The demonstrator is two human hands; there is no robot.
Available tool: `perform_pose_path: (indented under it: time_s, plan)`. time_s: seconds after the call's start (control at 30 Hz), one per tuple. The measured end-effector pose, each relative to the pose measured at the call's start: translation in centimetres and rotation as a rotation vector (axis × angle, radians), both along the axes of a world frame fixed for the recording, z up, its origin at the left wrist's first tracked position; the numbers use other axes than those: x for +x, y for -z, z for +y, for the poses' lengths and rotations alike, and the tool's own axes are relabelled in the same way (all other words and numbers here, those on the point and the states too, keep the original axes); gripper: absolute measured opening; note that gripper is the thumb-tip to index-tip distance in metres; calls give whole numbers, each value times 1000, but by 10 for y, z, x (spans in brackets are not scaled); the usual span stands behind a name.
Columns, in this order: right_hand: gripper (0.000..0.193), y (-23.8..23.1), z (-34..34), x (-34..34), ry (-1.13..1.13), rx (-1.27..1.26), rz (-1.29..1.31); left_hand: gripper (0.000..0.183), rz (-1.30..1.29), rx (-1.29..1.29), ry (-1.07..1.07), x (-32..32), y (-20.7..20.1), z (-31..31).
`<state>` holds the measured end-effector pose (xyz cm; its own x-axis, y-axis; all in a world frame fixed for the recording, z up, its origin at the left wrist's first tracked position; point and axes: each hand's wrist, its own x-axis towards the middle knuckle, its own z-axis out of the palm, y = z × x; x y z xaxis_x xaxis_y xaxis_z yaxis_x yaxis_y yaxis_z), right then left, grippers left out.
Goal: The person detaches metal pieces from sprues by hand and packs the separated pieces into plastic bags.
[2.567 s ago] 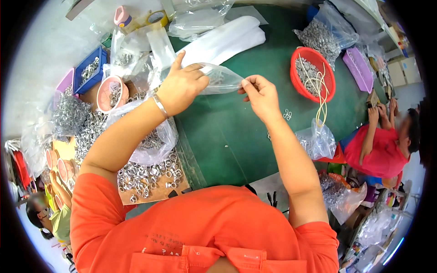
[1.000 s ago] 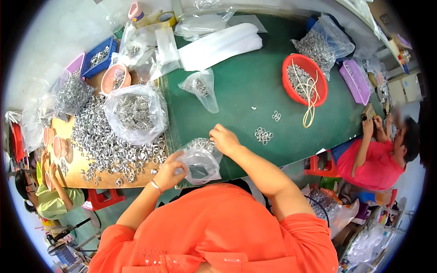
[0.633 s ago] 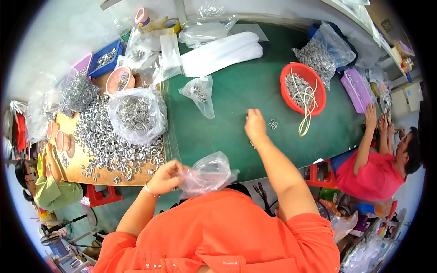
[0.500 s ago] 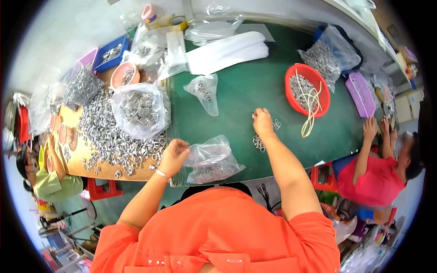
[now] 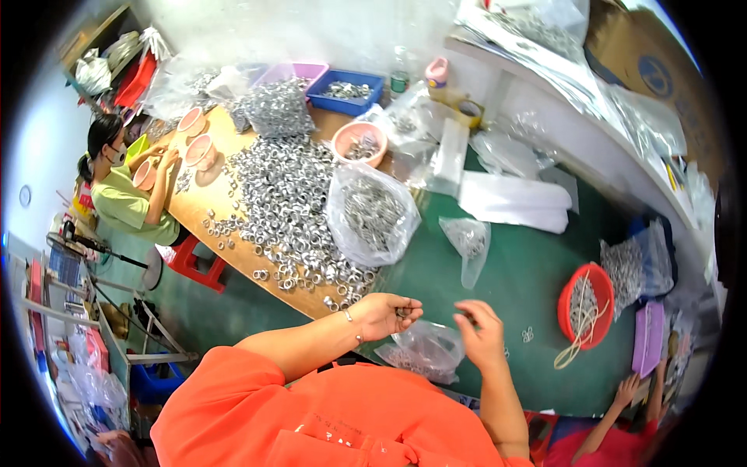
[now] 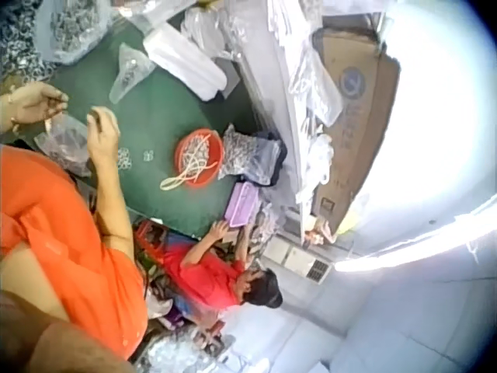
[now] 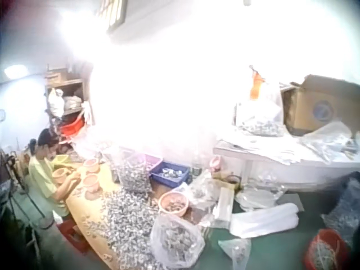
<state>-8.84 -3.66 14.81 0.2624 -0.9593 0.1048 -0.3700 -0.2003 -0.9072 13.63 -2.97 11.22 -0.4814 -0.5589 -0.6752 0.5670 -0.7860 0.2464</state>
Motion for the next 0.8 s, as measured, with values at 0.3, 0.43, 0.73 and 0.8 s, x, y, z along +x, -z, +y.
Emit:
perform_pose_path:
  time_s: [0.3, 0.43, 0.73, 0.8]
  plan:
    - [10, 40, 54, -48, 330, 418, -65, 19, 280, -453, -465, 116, -31, -154]
    - [8, 25, 72, -42, 406, 426, -87, 53, -349, -938, -804, 238, -87, -320]
    - [40, 57, 128, -65, 396, 577, 356, 15, -437, -852, -286, 122, -96, -249]
    - [59, 64, 129, -51, 297, 583, 542, 15, -735, -1125, 490, 74, -101, -166]
